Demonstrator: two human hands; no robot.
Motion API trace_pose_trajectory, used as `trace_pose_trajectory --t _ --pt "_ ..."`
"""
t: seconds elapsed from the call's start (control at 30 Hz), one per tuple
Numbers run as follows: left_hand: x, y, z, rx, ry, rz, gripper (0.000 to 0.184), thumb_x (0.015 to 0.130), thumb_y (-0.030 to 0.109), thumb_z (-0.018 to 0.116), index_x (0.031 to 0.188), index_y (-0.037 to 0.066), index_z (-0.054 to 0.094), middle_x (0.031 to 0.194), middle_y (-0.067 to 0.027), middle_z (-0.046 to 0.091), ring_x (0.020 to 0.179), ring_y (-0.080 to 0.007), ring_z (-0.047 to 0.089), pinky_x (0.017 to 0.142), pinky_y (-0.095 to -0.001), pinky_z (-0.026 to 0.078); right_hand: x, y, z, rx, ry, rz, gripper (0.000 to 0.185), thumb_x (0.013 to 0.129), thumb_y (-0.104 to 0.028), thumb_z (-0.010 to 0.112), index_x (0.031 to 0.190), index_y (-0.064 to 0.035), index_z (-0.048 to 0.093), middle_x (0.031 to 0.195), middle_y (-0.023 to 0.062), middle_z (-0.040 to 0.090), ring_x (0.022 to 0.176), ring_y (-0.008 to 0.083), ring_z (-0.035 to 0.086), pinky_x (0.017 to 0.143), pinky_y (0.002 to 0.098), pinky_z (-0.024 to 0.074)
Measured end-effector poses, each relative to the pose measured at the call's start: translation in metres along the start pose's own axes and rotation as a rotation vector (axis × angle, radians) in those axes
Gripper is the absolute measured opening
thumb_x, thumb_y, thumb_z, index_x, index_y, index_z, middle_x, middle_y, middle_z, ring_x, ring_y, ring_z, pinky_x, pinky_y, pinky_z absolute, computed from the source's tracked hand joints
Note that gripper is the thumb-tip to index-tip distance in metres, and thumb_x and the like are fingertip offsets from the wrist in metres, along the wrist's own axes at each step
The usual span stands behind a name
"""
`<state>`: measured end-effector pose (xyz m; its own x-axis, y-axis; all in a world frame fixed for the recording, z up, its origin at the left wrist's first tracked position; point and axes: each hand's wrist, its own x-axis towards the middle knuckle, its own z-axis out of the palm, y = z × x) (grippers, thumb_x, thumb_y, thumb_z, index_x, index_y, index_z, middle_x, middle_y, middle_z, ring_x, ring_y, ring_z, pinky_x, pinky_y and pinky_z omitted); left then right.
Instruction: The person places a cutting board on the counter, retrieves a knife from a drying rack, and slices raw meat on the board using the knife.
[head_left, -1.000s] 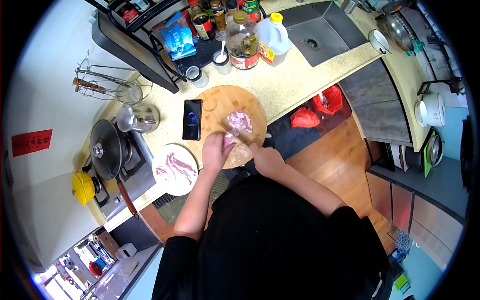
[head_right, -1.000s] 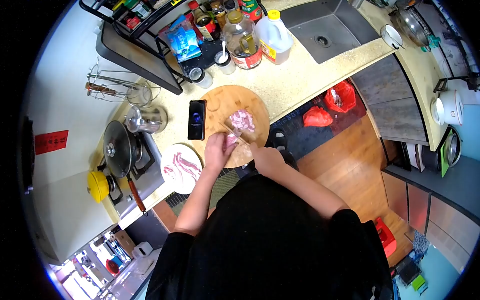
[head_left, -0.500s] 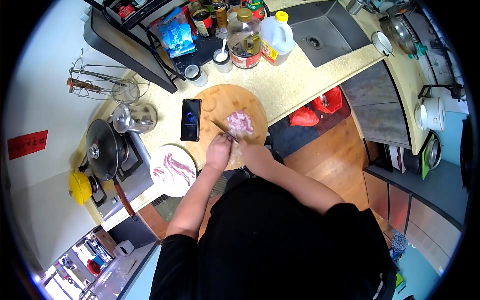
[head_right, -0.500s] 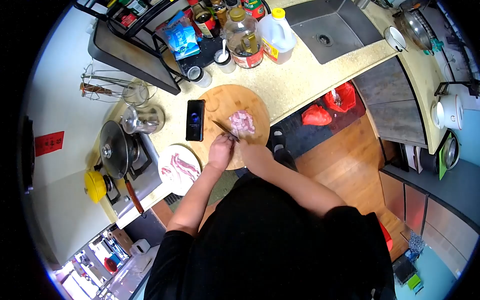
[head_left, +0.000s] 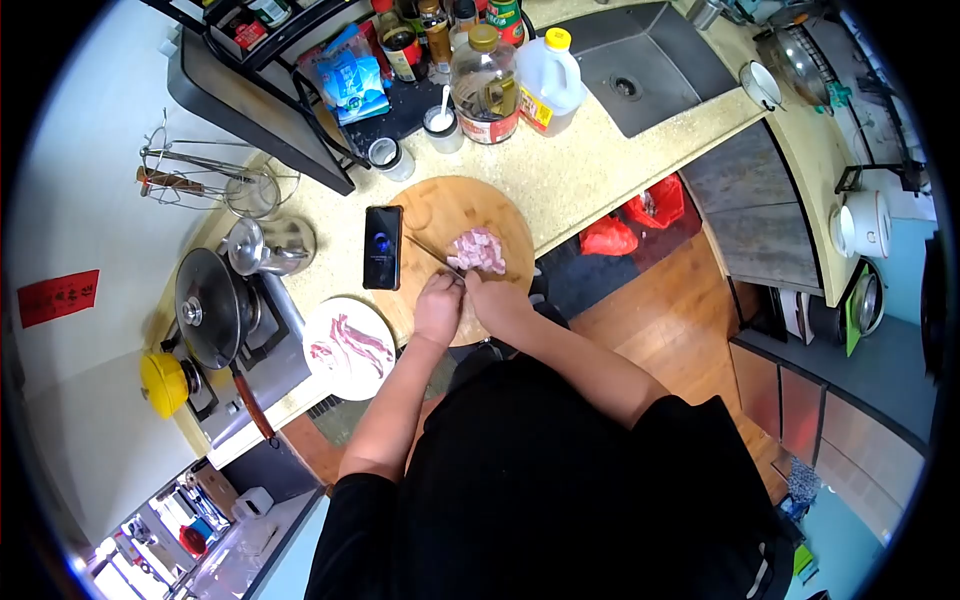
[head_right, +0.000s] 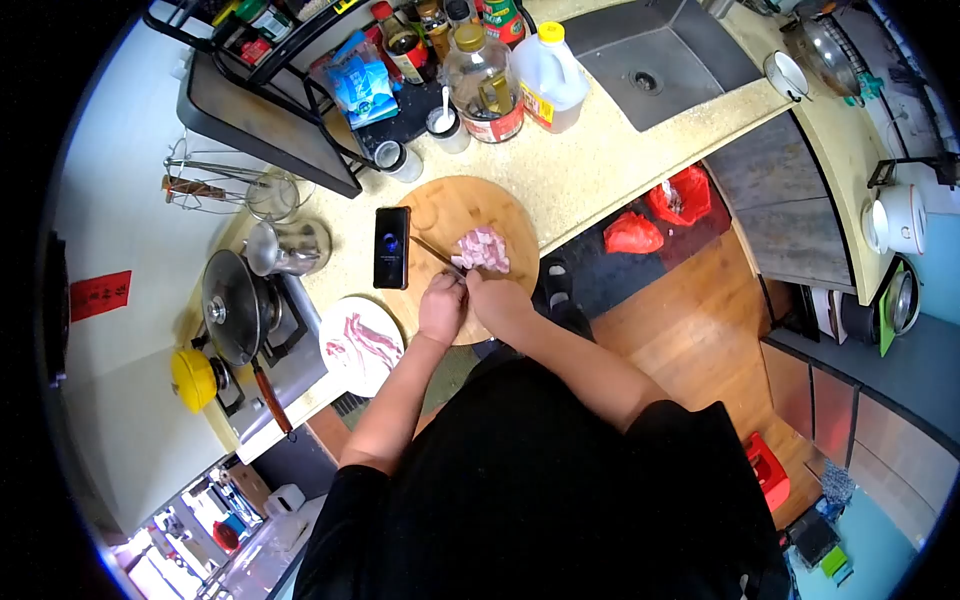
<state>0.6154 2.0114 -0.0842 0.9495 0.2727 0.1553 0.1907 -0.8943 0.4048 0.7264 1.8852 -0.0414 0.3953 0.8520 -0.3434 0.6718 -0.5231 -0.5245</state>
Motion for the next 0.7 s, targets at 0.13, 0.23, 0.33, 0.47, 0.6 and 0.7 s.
trace_pose_trajectory --t 0.13,0.23,0.33,0.47,0.6,0.7 --pt "-0.001 0.005 0.002 -0.054 0.085 -0.059 0.007 0.082 0.006 0.072 0.086 0.001 0.072 0.092 -0.0132 0.068 0.089 -0.0322 0.064 0.082 -0.0399 0.055 -0.033 0.014 0.002 -0.006 -0.021 0.030 0.017 0.097 -0.012 0.045 0.107 0.0005 0.051 0.081 0.0235 0.072 0.075 0.0428 0.072 0.066 0.0539 0.0566" --pt "0.002 0.004 -0.002 -0.133 0.127 -0.065 0.016 0.081 0.009 0.077 0.093 0.000 0.070 0.095 -0.0156 0.067 0.090 -0.0358 0.064 0.082 -0.0415 0.055 -0.050 0.026 -0.011 -0.039 -0.124 0.055 0.017 0.096 -0.011 0.046 0.108 0.0012 0.050 0.082 0.0233 0.072 0.076 0.0422 0.073 0.066 0.0538 0.0566" --pt "0.001 0.008 -0.018 -0.239 0.140 -0.108 0.035 0.079 0.012 0.081 0.108 0.001 0.065 0.101 -0.0181 0.066 0.094 -0.0389 0.064 0.085 -0.0425 0.054 -0.044 0.039 -0.022 -0.021 -0.033 -0.016 0.017 0.096 -0.010 0.046 0.108 0.0017 0.049 0.080 0.0232 0.071 0.075 0.0414 0.073 0.066 0.0532 0.0568" --pt "-0.003 0.004 -0.033 -0.190 0.123 -0.122 0.054 0.076 0.017 0.085 0.119 0.000 0.058 0.113 -0.0205 0.064 0.106 -0.0411 0.062 0.092 -0.0440 0.052 -0.044 0.026 -0.035 -0.036 0.013 0.019 0.015 0.094 -0.009 0.048 0.106 0.0004 0.050 0.077 0.0222 0.070 0.072 0.0401 0.072 0.064 0.0522 0.0567" --pt "-0.018 -0.002 -0.028 -0.152 0.114 -0.089 0.042 0.079 0.017 0.082 0.111 -0.001 0.063 0.110 -0.0191 0.066 0.104 -0.0396 0.063 0.092 -0.0442 0.052 -0.056 0.012 -0.028 -0.032 0.028 -0.073 0.014 0.094 -0.009 0.048 0.105 -0.0007 0.051 0.075 0.0211 0.070 0.069 0.0392 0.072 0.061 0.0514 0.0563" --pt "-0.018 0.001 -0.018 -0.184 0.106 -0.028 0.029 0.082 0.013 0.080 0.103 -0.001 0.067 0.105 -0.0184 0.068 0.098 -0.0390 0.064 0.088 -0.0441 0.054 -0.055 0.011 -0.019 -0.041 -0.005 -0.097 0.015 0.095 -0.010 0.049 0.105 -0.0008 0.051 0.074 0.0207 0.070 0.069 0.0392 0.072 0.060 0.0509 0.0561"
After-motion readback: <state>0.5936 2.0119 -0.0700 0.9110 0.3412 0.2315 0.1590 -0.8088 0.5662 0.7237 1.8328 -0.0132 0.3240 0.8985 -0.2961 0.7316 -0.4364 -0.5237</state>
